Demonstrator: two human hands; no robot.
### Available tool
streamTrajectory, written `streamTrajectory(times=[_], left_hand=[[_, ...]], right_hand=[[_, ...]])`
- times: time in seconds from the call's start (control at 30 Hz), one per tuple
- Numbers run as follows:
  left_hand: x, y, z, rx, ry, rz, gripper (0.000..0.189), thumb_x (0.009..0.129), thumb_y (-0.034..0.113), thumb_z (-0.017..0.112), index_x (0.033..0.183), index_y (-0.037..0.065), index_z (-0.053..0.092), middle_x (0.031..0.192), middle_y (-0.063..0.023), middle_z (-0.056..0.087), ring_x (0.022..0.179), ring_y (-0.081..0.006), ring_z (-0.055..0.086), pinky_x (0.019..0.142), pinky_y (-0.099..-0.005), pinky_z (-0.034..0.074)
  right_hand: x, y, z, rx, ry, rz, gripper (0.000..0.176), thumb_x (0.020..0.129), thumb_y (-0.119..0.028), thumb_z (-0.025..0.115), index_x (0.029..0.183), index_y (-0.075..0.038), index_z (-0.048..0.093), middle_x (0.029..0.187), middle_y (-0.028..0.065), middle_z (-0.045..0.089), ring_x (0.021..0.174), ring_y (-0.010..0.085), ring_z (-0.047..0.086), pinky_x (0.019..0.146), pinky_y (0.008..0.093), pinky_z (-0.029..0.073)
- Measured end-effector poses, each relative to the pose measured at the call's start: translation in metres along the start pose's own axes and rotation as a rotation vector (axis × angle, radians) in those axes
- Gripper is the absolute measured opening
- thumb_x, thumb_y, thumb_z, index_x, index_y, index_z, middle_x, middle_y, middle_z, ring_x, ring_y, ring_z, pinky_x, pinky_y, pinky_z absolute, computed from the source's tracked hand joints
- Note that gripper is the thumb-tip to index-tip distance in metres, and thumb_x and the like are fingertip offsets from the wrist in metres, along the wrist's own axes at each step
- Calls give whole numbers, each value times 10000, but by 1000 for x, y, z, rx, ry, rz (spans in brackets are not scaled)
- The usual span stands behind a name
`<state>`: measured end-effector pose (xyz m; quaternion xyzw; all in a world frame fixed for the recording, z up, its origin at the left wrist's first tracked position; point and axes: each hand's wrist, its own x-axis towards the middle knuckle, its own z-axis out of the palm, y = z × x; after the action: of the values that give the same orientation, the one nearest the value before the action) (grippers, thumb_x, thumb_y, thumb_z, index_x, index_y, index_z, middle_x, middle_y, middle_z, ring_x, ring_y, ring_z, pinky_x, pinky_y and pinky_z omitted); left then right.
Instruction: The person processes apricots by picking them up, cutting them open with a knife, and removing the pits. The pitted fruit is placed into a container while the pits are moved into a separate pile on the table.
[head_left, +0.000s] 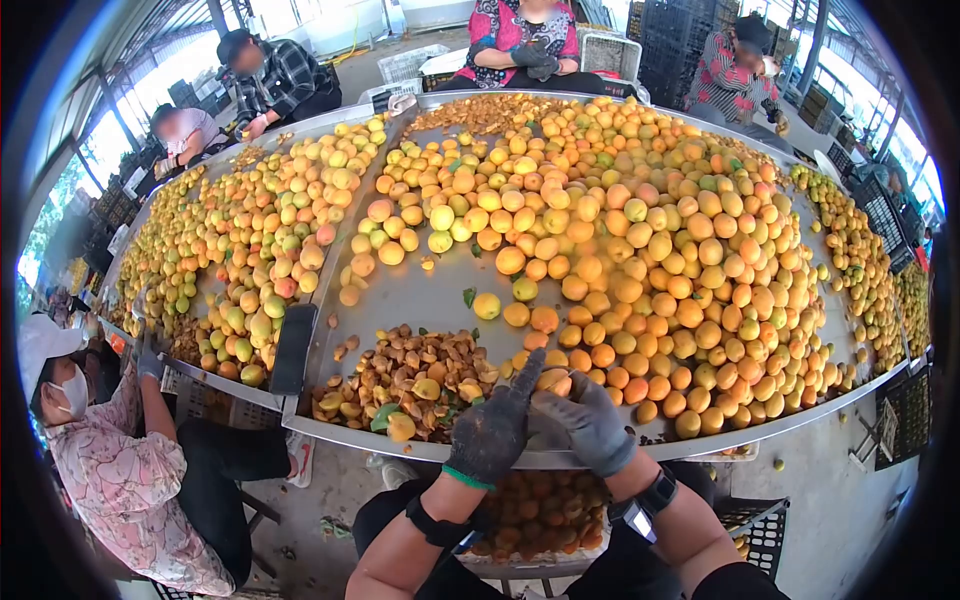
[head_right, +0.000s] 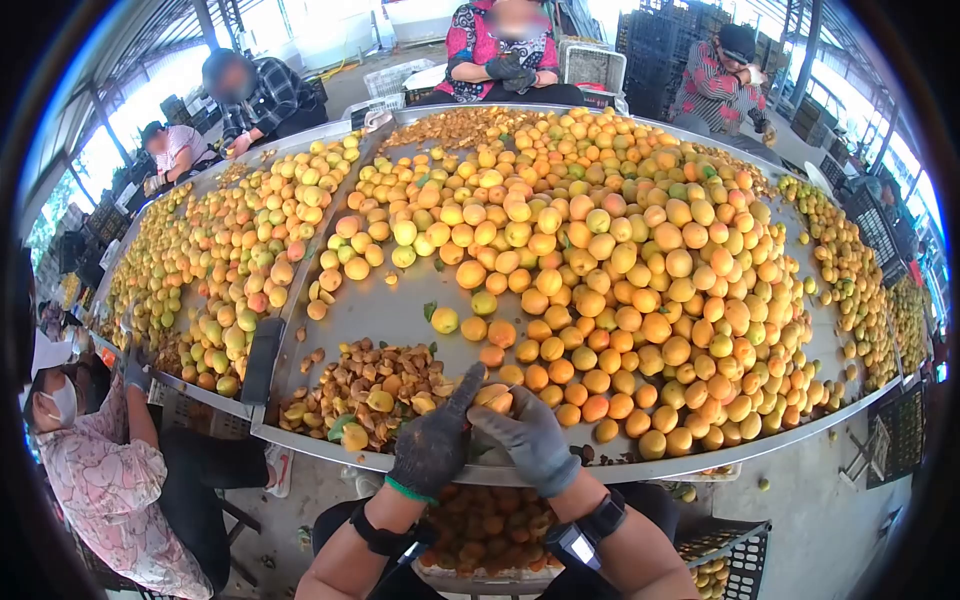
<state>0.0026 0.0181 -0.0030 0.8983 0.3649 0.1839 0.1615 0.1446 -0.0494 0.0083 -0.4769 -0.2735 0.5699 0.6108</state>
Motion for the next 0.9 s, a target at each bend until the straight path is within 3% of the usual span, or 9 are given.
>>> streamTrajectory(times=[0.13,0.17,0.23,0.53,0.63,0.73,0.8,0.9], left_hand=[[7,-1,3,-249,-61,-60,646,848,84,573,1440,263,389,1050,-197,657,830,-384,657,689,-452,535],[8,-1,5,-248,-60,-61,646,848,84,573,1440,263,389,1050,-197,657,830,-384,657,689,-452,535],[10,-2,8,-366,4,-12,666,815,67,579,1430,248,400,869,-227,649,765,-397,644,666,-493,520],[12,-2,7,-400,-118,-40,679,821,82,593,1436,264,371,873,-248,645,815,-410,639,696,-509,517],[15,-11,15,-449,3,-22,669,824,95,587,1433,267,370,893,-249,646,831,-414,638,704,-505,519],[19,-19,12,-354,-164,-136,664,826,106,585,1436,246,362,932,-257,643,859,-428,632,725,-505,519],[22,-23,10,-391,-233,-143,658,830,115,587,1436,236,361,961,-254,643,863,-424,637,743,-494,522],[30,-20,-12,-580,-359,-173,657,837,134,605,1440,220,359,1011,-234,651,876,-394,652,775,-459,527]], right_hand=[[2,3,2,-42,8,-99,322,887,-72,667,1171,8,538,1062,31,627,944,92,598,828,235,507],[4,7,1,-44,40,-111,328,879,-69,675,1168,7,540,1060,31,628,940,89,596,826,234,506],[4,10,1,-47,69,-129,334,872,-67,684,1165,6,541,1058,31,628,936,87,595,823,233,506],[4,18,-8,-68,115,-121,326,875,-86,676,1159,-3,539,1043,21,623,935,83,583,820,239,497],[6,27,-14,-71,49,-159,380,885,-76,645,1227,10,503,1101,32,598,985,96,575,848,236,494],[0,22,-7,68,-28,-118,429,903,-55,565,1311,7,447,1191,54,565,1057,136,570,919,287,487],[4,17,-10,342,-162,-38,479,907,-40,489,1377,-19,397,1245,82,542,1097,194,571,977,351,469],[3,4,-10,554,-172,67,415,910,-52,473,1324,-52,451,1219,92,563,1098,217,575,995,397,454]])
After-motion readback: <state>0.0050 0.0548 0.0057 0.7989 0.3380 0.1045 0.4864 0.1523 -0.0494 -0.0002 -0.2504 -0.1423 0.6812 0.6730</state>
